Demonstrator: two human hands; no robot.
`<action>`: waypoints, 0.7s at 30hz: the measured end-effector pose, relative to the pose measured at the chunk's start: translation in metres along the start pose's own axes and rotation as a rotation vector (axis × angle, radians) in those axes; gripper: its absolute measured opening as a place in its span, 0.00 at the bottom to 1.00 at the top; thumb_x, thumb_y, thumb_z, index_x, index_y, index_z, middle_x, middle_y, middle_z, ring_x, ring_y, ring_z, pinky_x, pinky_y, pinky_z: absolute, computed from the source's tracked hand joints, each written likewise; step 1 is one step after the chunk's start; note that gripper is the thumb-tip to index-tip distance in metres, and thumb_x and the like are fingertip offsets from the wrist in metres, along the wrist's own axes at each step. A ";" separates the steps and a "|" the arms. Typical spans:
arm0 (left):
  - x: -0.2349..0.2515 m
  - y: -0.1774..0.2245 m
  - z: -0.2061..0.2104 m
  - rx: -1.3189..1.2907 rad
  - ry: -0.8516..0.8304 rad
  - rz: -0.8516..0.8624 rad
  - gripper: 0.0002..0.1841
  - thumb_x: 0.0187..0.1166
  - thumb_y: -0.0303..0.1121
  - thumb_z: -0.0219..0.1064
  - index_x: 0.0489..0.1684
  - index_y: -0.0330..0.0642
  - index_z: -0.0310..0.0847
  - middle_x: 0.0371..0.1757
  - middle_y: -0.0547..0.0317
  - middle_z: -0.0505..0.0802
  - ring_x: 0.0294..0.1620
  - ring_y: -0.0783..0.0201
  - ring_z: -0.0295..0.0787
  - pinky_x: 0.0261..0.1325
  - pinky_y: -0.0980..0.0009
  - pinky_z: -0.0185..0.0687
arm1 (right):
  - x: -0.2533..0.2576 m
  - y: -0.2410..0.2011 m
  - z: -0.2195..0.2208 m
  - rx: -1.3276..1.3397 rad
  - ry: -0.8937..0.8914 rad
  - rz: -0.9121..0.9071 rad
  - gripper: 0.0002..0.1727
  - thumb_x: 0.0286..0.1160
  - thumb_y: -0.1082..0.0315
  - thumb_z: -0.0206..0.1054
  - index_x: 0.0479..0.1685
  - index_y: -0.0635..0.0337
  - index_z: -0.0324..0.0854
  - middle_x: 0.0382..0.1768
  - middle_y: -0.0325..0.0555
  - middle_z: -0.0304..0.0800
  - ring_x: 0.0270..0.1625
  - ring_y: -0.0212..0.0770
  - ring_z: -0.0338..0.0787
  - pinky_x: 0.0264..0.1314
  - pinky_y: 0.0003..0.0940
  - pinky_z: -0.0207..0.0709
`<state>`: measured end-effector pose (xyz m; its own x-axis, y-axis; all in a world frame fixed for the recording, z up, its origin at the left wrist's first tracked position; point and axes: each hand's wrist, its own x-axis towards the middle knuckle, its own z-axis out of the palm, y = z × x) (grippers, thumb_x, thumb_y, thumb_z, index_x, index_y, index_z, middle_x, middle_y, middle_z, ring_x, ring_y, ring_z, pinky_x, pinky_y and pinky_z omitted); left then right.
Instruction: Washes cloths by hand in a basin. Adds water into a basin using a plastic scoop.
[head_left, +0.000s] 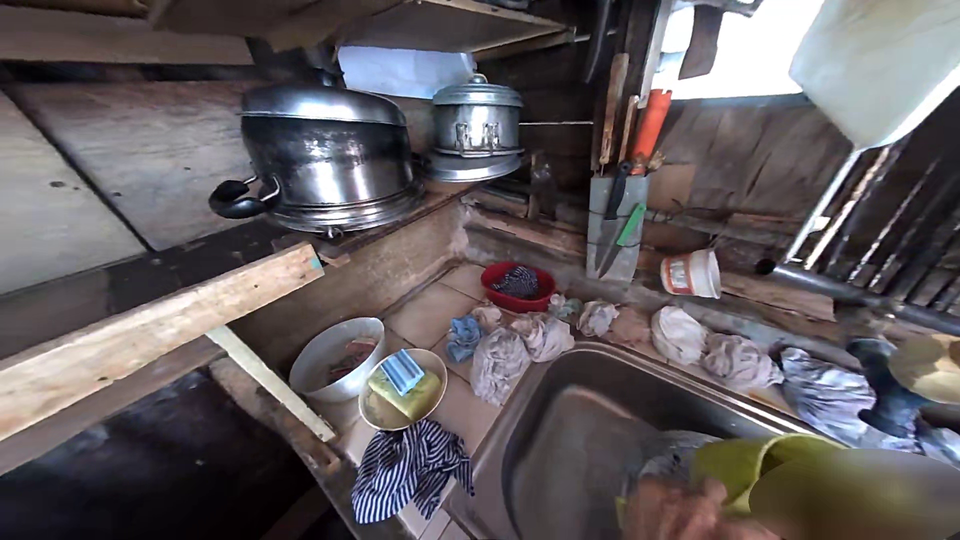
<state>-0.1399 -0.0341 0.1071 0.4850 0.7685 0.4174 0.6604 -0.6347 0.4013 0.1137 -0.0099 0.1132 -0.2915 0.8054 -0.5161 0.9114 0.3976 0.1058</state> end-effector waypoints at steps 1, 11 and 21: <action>0.004 0.004 -0.005 -0.037 -0.028 -0.024 0.13 0.80 0.40 0.67 0.56 0.65 0.95 0.45 0.55 0.96 0.34 0.55 0.93 0.37 0.56 0.88 | 0.007 0.008 0.003 0.088 0.148 -0.013 0.17 0.69 0.83 0.66 0.58 0.77 0.84 0.66 0.78 0.81 0.70 0.79 0.79 0.69 0.76 0.71; 0.009 0.006 -0.004 -0.116 -0.248 -0.141 0.15 0.82 0.41 0.65 0.63 0.62 0.92 0.53 0.50 0.95 0.46 0.48 0.94 0.48 0.47 0.87 | -0.012 0.015 -0.050 1.422 0.297 0.139 0.09 0.76 0.79 0.65 0.52 0.65 0.82 0.41 0.41 0.93 0.42 0.37 0.95 0.52 0.38 0.90; 0.004 -0.002 -0.007 -0.197 -0.223 -0.253 0.16 0.85 0.42 0.63 0.66 0.66 0.91 0.56 0.53 0.95 0.47 0.51 0.95 0.46 0.49 0.88 | -0.052 0.054 -0.074 0.978 0.509 0.274 0.20 0.84 0.73 0.60 0.68 0.79 0.72 0.53 0.67 0.86 0.48 0.51 0.93 0.55 0.47 0.87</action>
<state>-0.1429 -0.0301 0.1141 0.4479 0.8878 0.1063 0.6629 -0.4095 0.6268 0.1571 0.0019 0.2089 0.0718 0.9862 -0.1490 0.7335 -0.1535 -0.6621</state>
